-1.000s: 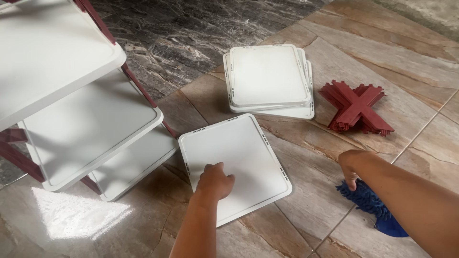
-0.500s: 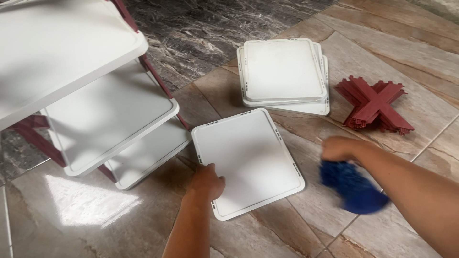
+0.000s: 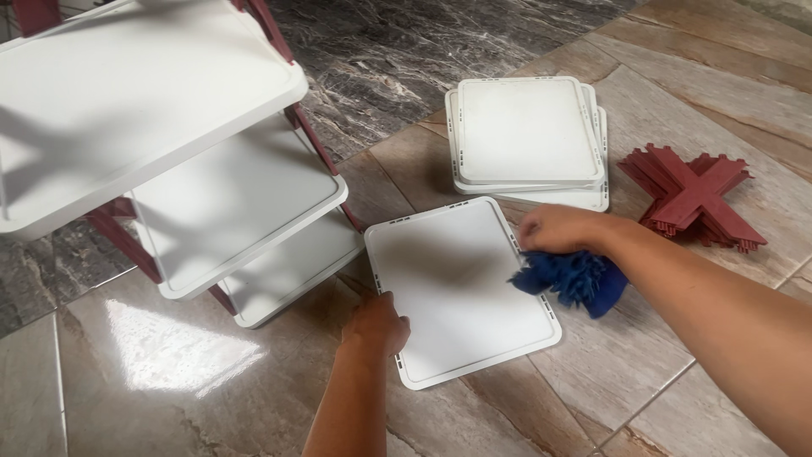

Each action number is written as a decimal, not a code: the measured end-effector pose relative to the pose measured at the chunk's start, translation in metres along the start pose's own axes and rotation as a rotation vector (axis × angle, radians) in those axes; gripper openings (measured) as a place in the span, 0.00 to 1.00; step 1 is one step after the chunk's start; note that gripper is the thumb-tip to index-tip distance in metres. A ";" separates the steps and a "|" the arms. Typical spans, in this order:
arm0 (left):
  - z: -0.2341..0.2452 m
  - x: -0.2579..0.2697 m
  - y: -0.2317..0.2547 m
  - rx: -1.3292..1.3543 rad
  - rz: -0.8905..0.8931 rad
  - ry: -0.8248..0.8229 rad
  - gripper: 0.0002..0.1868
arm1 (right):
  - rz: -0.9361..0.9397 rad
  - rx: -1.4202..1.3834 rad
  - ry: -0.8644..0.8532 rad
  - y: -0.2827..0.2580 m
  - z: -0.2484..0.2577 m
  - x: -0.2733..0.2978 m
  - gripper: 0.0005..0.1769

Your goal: The person assembles a small plastic shelving unit by inserting red cross-shaped supports into white trays. They then wipe one tray with a blue cloth and place it on the assembled frame.

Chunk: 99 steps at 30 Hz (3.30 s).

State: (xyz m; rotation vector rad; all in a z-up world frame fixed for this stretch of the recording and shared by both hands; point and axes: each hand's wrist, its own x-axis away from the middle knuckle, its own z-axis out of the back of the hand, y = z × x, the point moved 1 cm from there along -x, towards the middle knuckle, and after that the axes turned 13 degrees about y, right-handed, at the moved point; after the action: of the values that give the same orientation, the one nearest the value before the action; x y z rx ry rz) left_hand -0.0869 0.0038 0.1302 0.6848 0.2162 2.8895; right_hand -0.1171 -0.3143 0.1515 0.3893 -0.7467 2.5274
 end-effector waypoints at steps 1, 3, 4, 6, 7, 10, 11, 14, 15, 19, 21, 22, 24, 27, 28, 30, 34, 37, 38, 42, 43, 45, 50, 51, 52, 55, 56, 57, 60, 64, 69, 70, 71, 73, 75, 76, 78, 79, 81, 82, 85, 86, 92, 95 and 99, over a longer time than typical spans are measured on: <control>0.000 0.001 -0.001 0.005 0.002 0.002 0.26 | -0.007 -0.042 0.041 -0.001 0.002 0.000 0.21; 0.002 0.002 -0.001 0.009 -0.003 0.008 0.25 | -0.027 -0.134 0.129 -0.002 0.009 0.001 0.31; 0.002 0.001 -0.002 0.012 -0.009 0.013 0.25 | -0.051 -0.132 0.072 -0.003 0.011 0.001 0.33; 0.001 0.000 -0.003 0.014 -0.019 0.020 0.24 | -0.100 -0.128 -0.047 -0.005 0.015 0.007 0.36; -0.001 0.001 -0.004 0.023 -0.021 0.026 0.24 | -0.105 -0.157 -0.109 -0.006 0.015 0.011 0.35; -0.008 -0.001 -0.007 0.040 -0.019 0.033 0.24 | -0.125 -0.257 -0.255 -0.013 0.016 0.021 0.32; -0.011 -0.004 -0.009 0.039 -0.009 0.023 0.24 | -0.137 -0.298 -0.279 -0.015 0.015 0.022 0.32; -0.024 -0.012 -0.014 0.061 0.010 0.009 0.24 | -0.091 -0.391 -0.261 -0.020 0.007 0.016 0.31; -0.027 -0.015 -0.015 0.073 0.014 0.009 0.25 | -0.061 -0.417 -0.238 -0.022 0.004 0.012 0.31; -0.038 -0.023 -0.015 0.245 -0.012 0.024 0.29 | -0.104 -0.289 0.125 -0.018 -0.019 0.001 0.31; -0.045 -0.022 -0.011 0.263 -0.033 0.037 0.27 | -0.169 -0.326 0.267 -0.013 -0.032 0.001 0.32; -0.048 -0.021 -0.008 0.271 -0.046 0.043 0.26 | -0.152 -0.321 0.295 -0.009 -0.038 0.003 0.34; -0.054 -0.021 0.001 0.286 -0.076 0.052 0.24 | -0.122 -0.311 0.353 -0.002 -0.049 0.010 0.40; -0.063 -0.022 0.012 0.084 -0.052 0.097 0.28 | 0.227 -0.113 0.390 0.004 -0.063 0.022 0.40; -0.067 -0.022 0.014 0.076 -0.068 0.138 0.28 | 0.295 -0.076 0.405 0.007 -0.068 0.027 0.39; -0.066 -0.024 0.012 0.060 -0.097 0.233 0.29 | 0.437 -0.003 0.443 0.005 -0.078 0.032 0.37; -0.062 -0.030 -0.002 0.018 -0.172 0.171 0.32 | 0.547 0.126 0.521 -0.002 -0.095 0.030 0.42; -0.063 -0.029 -0.010 0.057 -0.199 0.172 0.31 | 0.498 0.187 0.489 0.002 -0.106 0.030 0.39; -0.062 -0.030 -0.010 0.063 -0.205 0.181 0.28 | 0.470 0.193 0.496 0.004 -0.105 0.029 0.37; -0.065 -0.042 -0.012 0.090 -0.235 0.214 0.13 | 0.327 0.094 0.713 0.016 -0.099 0.021 0.29; -0.067 -0.047 -0.013 0.076 -0.242 0.234 0.11 | 0.315 0.045 0.775 0.020 -0.097 0.019 0.30; -0.069 -0.059 -0.011 0.055 -0.269 0.272 0.09 | 0.282 -0.044 0.903 0.033 -0.088 0.012 0.31; -0.057 -0.071 0.001 -0.040 -0.229 0.294 0.17 | 0.227 0.325 0.625 0.033 -0.096 -0.006 0.43; -0.051 -0.072 0.003 -0.049 -0.208 0.274 0.19 | 0.234 0.379 0.599 0.031 -0.100 -0.010 0.45; -0.046 -0.071 0.005 -0.010 -0.186 0.277 0.30 | 0.207 0.391 0.582 0.031 -0.103 -0.013 0.44; -0.031 -0.069 0.010 0.057 -0.132 0.247 0.53 | 0.151 0.397 0.571 0.030 -0.114 -0.021 0.42; -0.025 -0.069 0.012 0.044 -0.120 0.213 0.53 | 0.150 0.373 0.597 0.029 -0.117 -0.023 0.42; -0.021 -0.067 0.013 0.031 -0.108 0.180 0.54 | 0.148 0.349 0.623 0.028 -0.119 -0.024 0.41; -0.010 -0.061 0.011 -0.003 -0.154 0.180 0.50 | 0.177 0.329 0.679 0.024 -0.122 -0.029 0.40; -0.005 -0.062 0.005 0.039 -0.234 0.201 0.51 | 0.225 0.308 0.701 0.015 -0.122 -0.041 0.39; -0.006 -0.064 0.001 0.065 -0.272 0.200 0.51 | 0.292 0.318 0.658 -0.007 -0.118 -0.046 0.39; -0.006 -0.064 0.001 0.073 -0.273 0.203 0.50 | 0.342 0.346 0.627 -0.016 -0.119 -0.046 0.40; -0.007 -0.064 0.001 0.081 -0.274 0.207 0.50 | 0.392 0.373 0.597 -0.025 -0.121 -0.045 0.41; -0.004 -0.065 0.000 0.092 -0.278 0.206 0.50 | 0.417 0.400 0.509 -0.046 -0.125 -0.043 0.42; -0.002 -0.065 -0.002 0.102 -0.282 0.191 0.50 | 0.364 0.402 0.387 -0.063 -0.128 -0.037 0.42; 0.000 -0.065 -0.002 0.096 -0.281 0.182 0.50 | 0.388 0.404 0.372 -0.071 -0.128 -0.035 0.43; 0.002 -0.065 -0.003 0.086 -0.278 0.164 0.50 | 0.435 0.411 0.339 -0.084 -0.127 -0.030 0.44; 0.003 -0.065 -0.002 0.090 -0.282 0.166 0.50 | 0.440 0.404 0.311 -0.090 -0.127 -0.029 0.42; 0.004 -0.065 -0.002 0.096 -0.289 0.170 0.50 | 0.451 0.389 0.253 -0.103 -0.130 -0.027 0.38; 0.004 -0.064 -0.002 0.092 -0.288 0.164 0.50 | 0.463 0.375 0.243 -0.109 -0.131 -0.027 0.38; 0.004 -0.064 -0.003 0.085 -0.284 0.142 0.50 | 0.510 0.323 0.226 -0.122 -0.134 -0.027 0.39; 0.004 -0.064 -0.003 0.086 -0.283 0.133 0.49 | 0.534 0.303 0.230 -0.125 -0.134 -0.029 0.40; -0.001 -0.064 -0.007 0.156 -0.279 0.147 0.45 | 0.681 0.170 0.259 -0.127 -0.141 -0.033 0.36; -0.001 -0.066 -0.007 0.161 -0.269 0.163 0.46 | 0.738 0.191 0.263 -0.124 -0.140 -0.038 0.36; -0.007 -0.061 -0.010 0.177 -0.225 0.200 0.48 | 0.760 0.138 0.224 -0.116 -0.140 -0.035 0.35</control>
State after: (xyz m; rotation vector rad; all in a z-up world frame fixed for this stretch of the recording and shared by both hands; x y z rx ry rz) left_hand -0.0347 0.0011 0.0957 0.3674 0.5434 2.7400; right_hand -0.0461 -0.1612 0.0751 -0.1847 -0.7245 3.2639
